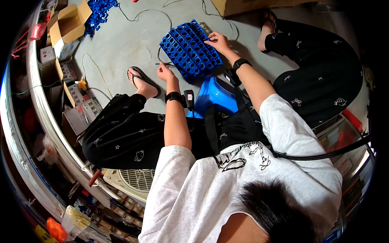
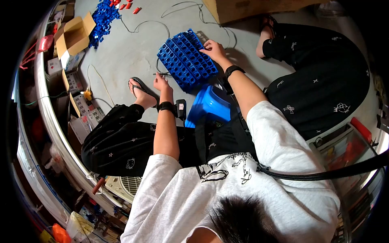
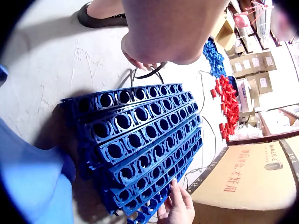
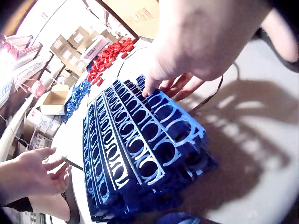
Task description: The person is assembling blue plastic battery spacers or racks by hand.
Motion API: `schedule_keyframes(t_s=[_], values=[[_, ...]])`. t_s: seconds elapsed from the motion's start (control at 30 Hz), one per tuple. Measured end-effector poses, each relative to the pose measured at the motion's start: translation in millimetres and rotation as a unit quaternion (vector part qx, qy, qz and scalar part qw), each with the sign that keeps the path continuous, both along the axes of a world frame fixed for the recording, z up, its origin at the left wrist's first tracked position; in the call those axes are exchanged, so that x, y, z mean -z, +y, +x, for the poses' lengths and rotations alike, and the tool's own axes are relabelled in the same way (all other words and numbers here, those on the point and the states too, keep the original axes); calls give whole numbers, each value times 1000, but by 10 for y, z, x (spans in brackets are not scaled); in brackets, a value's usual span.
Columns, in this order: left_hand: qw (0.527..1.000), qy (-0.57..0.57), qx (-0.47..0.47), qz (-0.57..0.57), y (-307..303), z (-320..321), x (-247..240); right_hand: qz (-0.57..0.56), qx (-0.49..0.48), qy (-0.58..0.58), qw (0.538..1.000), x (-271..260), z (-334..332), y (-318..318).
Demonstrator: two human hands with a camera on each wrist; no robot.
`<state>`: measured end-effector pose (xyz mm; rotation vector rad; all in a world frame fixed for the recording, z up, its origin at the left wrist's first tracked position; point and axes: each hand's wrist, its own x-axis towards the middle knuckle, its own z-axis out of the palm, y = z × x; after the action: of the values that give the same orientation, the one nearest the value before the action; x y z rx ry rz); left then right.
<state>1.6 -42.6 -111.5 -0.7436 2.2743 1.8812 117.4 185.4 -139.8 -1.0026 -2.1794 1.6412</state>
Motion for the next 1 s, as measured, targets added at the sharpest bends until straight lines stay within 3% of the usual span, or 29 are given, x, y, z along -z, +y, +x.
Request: schedule_keyframes(t_s=[0.13, 0.2, 0.5, 0.57, 0.6, 0.67, 0.7, 0.77, 0.83, 0.9, 1.0], values=[[1000, -3, 8, 3, 13, 8, 17, -58, 27, 34, 997, 90, 63, 16], [1000, -4, 9, 11, 21, 11, 19, -76, -2, -6, 997, 100, 93, 27], [999, 5, 36, -32, 34, 13, 78, -32, -9, -2, 999, -56, 33, -84], [937, 112, 22, -329, 217, 161, -227, -22, -5, 7, 1000, -16, 32, -105], [937, 112, 23, -329, 301, 206, -375, -1, -4, -17, 1000, -66, 35, -122], [820, 346, 201, -409, 467, 274, -637, 22, -7, -43, 999, -102, 30, -128], [820, 346, 201, -410, 578, 287, -704, 21, -7, -43, 999, -109, 20, -136], [745, 396, 449, -294, 816, 325, -742, 32, -1, -51, 998, -128, 8, -144], [673, 388, 557, -294, 959, 450, -643, 16, 1, -27, 1000, -1, -14, -131], [629, 373, 595, -334, 983, 532, -541, 0, 4, -4, 1000, 71, -5, -100], [638, 343, 601, -339, 867, 582, -450, -103, -12, 35, 994, 104, 9, -65]])
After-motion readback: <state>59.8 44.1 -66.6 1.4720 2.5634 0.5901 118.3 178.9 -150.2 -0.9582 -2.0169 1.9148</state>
